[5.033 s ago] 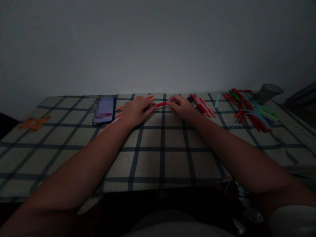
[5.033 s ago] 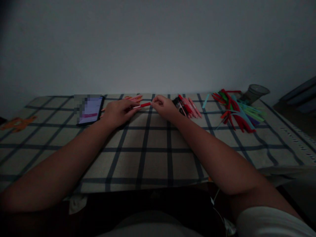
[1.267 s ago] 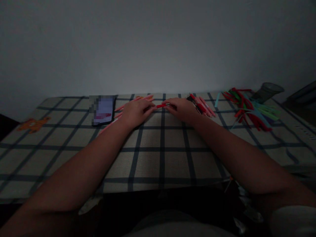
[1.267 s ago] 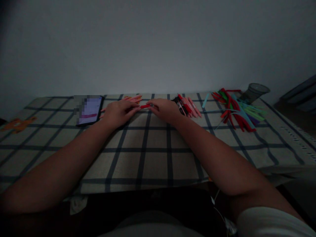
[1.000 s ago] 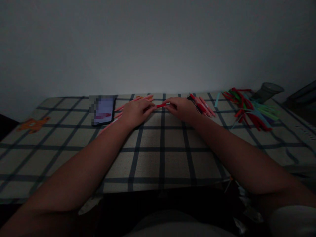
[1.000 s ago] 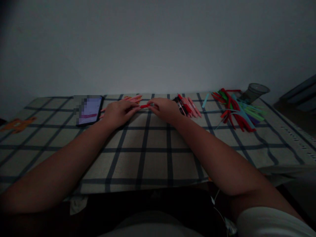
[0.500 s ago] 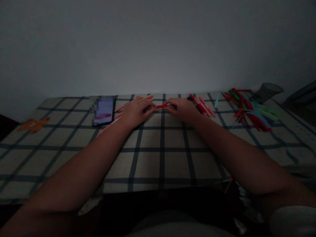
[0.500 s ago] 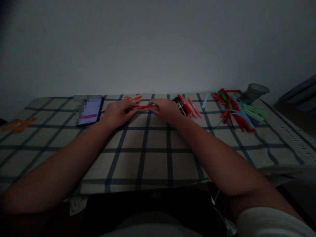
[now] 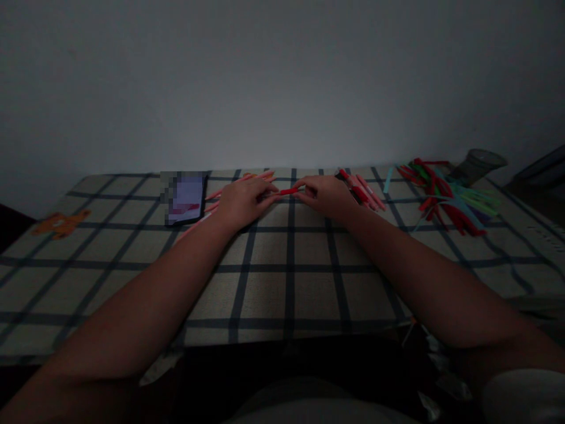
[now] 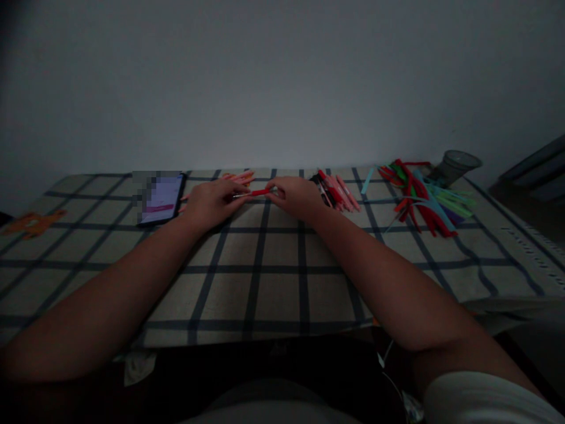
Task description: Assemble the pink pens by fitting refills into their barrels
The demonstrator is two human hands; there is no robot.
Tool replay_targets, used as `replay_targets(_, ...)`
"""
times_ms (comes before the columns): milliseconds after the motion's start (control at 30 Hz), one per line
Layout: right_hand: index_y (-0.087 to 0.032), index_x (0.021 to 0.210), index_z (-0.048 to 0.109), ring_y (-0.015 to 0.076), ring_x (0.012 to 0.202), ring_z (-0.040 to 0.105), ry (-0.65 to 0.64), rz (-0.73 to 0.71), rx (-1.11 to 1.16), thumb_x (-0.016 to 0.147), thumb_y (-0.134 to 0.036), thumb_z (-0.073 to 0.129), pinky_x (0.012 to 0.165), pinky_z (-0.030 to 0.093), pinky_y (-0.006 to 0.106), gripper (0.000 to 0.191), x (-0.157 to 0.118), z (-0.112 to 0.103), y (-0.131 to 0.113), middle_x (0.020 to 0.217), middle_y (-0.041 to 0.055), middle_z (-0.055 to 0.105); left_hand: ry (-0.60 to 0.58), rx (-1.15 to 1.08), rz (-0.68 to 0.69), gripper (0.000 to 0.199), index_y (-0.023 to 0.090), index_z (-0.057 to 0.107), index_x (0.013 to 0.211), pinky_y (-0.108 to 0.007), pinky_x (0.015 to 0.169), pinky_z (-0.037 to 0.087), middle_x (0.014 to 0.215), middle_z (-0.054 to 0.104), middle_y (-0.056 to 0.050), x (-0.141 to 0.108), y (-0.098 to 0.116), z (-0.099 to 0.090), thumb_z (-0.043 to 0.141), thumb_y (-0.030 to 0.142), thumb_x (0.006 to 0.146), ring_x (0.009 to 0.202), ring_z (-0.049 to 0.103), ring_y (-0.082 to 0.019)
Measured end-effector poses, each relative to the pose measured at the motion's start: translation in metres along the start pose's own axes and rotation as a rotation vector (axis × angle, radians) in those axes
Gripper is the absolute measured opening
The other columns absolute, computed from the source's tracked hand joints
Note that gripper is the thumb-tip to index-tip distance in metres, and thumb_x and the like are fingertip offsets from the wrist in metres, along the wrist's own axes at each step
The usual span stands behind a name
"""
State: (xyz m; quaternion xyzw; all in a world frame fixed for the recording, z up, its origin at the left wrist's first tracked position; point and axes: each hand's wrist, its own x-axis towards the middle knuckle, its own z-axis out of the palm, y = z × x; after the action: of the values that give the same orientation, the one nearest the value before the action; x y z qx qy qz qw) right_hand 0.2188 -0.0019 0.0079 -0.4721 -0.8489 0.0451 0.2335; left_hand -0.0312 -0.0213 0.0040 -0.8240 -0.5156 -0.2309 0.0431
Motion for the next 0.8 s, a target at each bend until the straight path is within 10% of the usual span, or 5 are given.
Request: replay_targets(800, -0.021, 0.11, 0.081, 0.025, 0.098, 0.067, -0.019, 0.022, 0.017, 0.111, -0.047, 0.049, 0.076, 0.038, 0.034, 0.041, 0.002, 0.0018, 0.005, 0.11, 0.0107, 0.082, 0.01, -0.004, -0.01, 0.026, 0.031, 0.085, 0.121, -0.038, 0.108, 0.056, 0.133, 0.082, -0.005, -0.0007, 0.0042, -0.0022, 0.068, 0.044, 0.105, 0.123, 0.076, -0.027)
